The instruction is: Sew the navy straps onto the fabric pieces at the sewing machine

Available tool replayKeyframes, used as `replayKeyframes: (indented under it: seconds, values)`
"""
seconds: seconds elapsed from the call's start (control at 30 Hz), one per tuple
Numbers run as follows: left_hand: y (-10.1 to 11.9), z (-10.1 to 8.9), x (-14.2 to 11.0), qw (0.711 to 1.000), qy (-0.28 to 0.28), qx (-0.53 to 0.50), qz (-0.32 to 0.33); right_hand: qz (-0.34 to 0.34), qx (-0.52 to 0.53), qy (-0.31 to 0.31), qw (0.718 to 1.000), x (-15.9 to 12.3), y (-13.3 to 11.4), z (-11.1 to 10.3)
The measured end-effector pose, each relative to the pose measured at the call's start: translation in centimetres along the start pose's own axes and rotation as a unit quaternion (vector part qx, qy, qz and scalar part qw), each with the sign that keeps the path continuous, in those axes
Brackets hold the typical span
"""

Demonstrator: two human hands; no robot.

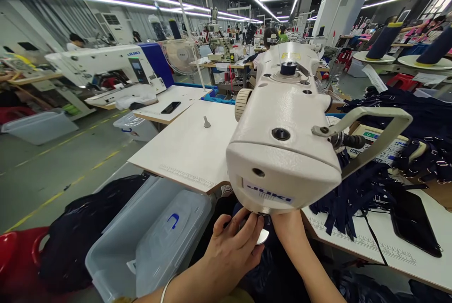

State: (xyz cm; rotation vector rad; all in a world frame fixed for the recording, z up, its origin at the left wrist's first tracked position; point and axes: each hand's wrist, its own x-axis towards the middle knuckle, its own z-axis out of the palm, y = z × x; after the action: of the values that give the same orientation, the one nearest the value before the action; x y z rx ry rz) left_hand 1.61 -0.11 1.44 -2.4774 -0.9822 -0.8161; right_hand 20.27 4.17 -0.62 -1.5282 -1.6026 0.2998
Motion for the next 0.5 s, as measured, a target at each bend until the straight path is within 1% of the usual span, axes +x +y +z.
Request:
replayKeyframes:
  seconds: [0.13, 0.23, 0.3, 0.37, 0.43, 0.5]
  values:
    - [0.1, 0.2, -0.3, 1.000, 0.003, 0.000, -0.018, 0.012, 0.010, 0.001, 1.000, -0.6, -0.3, 0.2]
    - [0.2, 0.4, -0.5, 1.000, 0.012, 0.004, -0.020, 0.045, 0.026, -0.005, 0.999, -1.0, -0.5, 0.3]
    - [0.1, 0.5, -0.6, 0.999, 0.022, 0.004, -0.024, 0.081, 0.065, -0.005, 0.995, -1.5, -0.6, 0.5]
    - [0.0, 0.5, -0.7, 0.999, 0.026, -0.001, -0.031, 0.130, 0.117, 0.019, 0.984, -2.3, -0.3, 0.9]
    - [-0.1, 0.5, -0.7, 0.999, 0.022, -0.005, -0.027, 0.188, 0.155, 0.048, 0.969, -3.5, 0.3, 1.6]
    - [-0.1, 0.5, -0.6, 1.000, 0.021, -0.004, -0.017, 0.230, 0.172, 0.055, 0.956, -4.8, 1.4, 2.7]
